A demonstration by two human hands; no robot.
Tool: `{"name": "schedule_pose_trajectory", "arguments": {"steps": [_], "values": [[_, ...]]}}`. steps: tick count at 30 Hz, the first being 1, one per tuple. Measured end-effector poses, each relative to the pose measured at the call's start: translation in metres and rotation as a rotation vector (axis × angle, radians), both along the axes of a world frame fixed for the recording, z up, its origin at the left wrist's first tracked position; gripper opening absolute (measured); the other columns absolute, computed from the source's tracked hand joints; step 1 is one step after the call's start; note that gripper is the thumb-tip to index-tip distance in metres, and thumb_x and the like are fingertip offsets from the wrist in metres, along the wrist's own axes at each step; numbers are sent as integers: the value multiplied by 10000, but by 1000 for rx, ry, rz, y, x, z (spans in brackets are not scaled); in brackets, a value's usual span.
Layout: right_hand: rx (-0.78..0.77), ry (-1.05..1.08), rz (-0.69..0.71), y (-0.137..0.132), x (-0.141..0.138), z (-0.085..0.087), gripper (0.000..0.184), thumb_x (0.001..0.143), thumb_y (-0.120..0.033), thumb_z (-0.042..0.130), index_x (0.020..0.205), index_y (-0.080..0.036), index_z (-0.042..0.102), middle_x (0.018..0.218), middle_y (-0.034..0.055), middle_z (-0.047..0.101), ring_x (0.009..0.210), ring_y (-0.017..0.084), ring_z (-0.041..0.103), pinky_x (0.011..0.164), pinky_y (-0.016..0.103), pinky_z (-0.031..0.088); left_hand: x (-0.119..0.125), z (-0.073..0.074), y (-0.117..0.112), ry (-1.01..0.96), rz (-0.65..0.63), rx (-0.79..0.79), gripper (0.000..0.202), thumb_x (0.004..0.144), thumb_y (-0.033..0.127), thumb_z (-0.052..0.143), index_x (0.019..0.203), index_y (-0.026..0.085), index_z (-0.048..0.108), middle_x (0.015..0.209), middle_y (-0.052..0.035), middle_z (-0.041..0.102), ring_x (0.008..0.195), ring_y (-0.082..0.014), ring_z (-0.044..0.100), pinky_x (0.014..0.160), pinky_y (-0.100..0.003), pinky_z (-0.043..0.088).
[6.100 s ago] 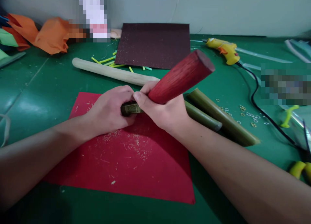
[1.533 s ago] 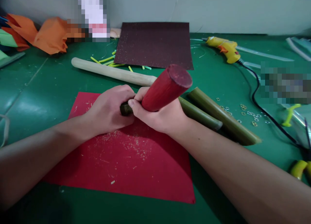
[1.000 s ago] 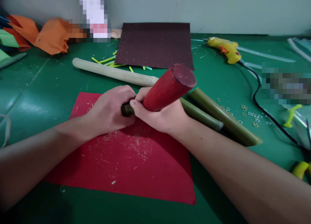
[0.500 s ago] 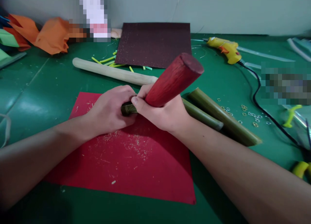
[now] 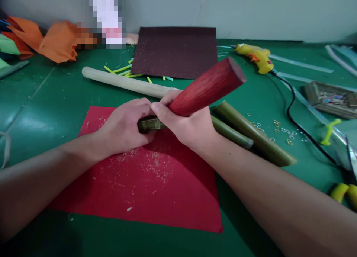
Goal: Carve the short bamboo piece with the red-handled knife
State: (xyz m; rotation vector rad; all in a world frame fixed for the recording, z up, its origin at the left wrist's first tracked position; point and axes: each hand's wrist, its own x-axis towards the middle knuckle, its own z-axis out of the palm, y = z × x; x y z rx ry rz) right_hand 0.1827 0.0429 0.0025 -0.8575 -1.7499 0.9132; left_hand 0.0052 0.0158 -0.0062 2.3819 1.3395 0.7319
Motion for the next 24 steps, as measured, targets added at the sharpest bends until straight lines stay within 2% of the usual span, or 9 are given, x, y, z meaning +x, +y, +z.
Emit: {"name": "schedule_pose_trajectory", "arguments": {"steps": [6, 11, 14, 19, 21, 24], "values": [[14, -193, 131, -2, 3, 7, 274, 827, -219, 662, 586, -244, 532, 555, -32, 513, 512, 124, 453, 542, 305, 437, 0, 2, 0, 6, -28, -4, 204, 775, 200, 612, 965, 163, 677, 873, -52, 617, 799, -201, 563, 605, -327, 369], [32, -289, 191, -5, 4, 10, 261, 817, -233, 663, 586, -241, 541, 556, -33, 509, 546, 130, 500, 581, 302, 470, 0, 2, 0, 36, -18, -3, 175, 789, 228, 620, 947, 174, 671, 870, -47, 617, 791, -196, 561, 600, -327, 353], [45, -262, 158, -6, 3, 5, 234, 813, -244, 672, 609, -247, 557, 591, -27, 563, 562, 136, 517, 591, 308, 484, 1, 2, 1, 26, -16, 0, 161, 782, 221, 612, 926, 175, 667, 855, -46, 613, 769, -192, 548, 594, -328, 348], [47, -62, -34, -4, 0, -2, 220, 820, -258, 698, 632, -245, 585, 659, -12, 613, 632, 147, 565, 649, 325, 506, 1, 1, 0, -5, -9, 2, 156, 748, 192, 611, 893, 164, 661, 857, -51, 619, 786, -196, 555, 610, -327, 381], [40, -38, -24, -2, 1, 0, 242, 817, -255, 699, 608, -237, 579, 640, -20, 585, 623, 135, 555, 642, 312, 496, 1, 1, 0, -14, -11, 6, 187, 744, 185, 616, 924, 165, 665, 889, -52, 632, 813, -200, 567, 631, -325, 405], [11, -153, 79, -1, 3, 5, 287, 831, -257, 684, 580, -237, 546, 577, -28, 533, 564, 130, 513, 586, 309, 464, 0, 1, 0, -6, -19, 5, 190, 756, 185, 611, 936, 167, 671, 879, -52, 626, 805, -199, 565, 610, -321, 389]]}}
